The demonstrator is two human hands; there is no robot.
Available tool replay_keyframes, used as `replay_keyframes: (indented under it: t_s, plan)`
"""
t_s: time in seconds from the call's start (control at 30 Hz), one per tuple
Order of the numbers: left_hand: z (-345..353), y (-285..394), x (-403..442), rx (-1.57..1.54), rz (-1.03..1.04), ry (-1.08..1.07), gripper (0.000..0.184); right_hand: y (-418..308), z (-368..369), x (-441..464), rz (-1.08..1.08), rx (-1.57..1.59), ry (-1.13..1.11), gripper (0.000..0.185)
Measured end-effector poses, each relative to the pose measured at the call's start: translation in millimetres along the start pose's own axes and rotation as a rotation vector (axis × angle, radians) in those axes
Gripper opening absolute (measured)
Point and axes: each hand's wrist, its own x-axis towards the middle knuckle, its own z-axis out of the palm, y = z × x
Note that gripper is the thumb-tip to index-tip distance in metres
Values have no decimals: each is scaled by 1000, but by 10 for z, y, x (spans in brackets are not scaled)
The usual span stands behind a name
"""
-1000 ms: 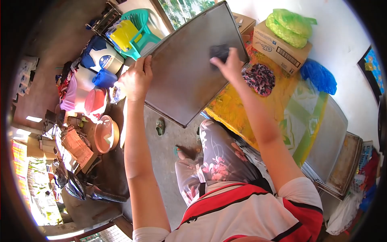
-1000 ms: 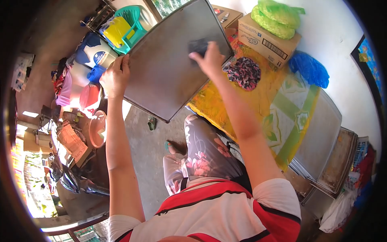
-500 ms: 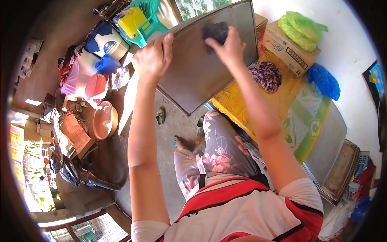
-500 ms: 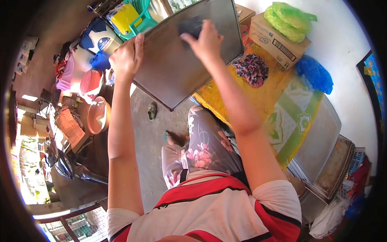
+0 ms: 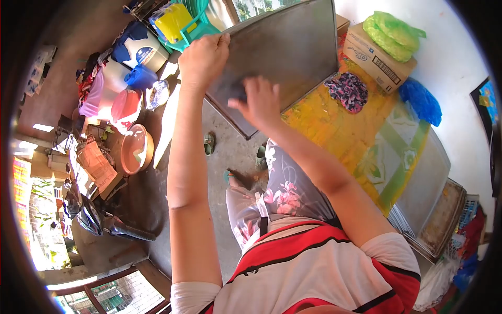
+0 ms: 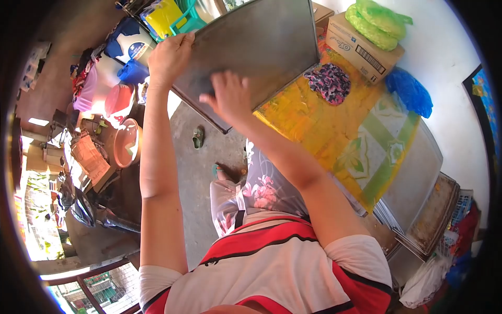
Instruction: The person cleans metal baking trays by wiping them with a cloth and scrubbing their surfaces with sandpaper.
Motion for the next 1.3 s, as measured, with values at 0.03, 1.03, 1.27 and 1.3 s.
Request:
replay_keyframes:
  t_s: [0.03,1.03,1.27,1.3]
  plan:
    - [-24,2,19,-28,-15,-32,38,34,96,-133,-47,9,-40,71]
    - [-130,181,-481,213,62,130,37,2417,-1412,-914,710,-424,-284,76]
    - [-133,119,-296,166,21,61,47,2652,-619,-262,712,-506,-125,68]
    - [-130,83,-268,135,20,52,49,2728,-578,-216,740,-505,-219,65]
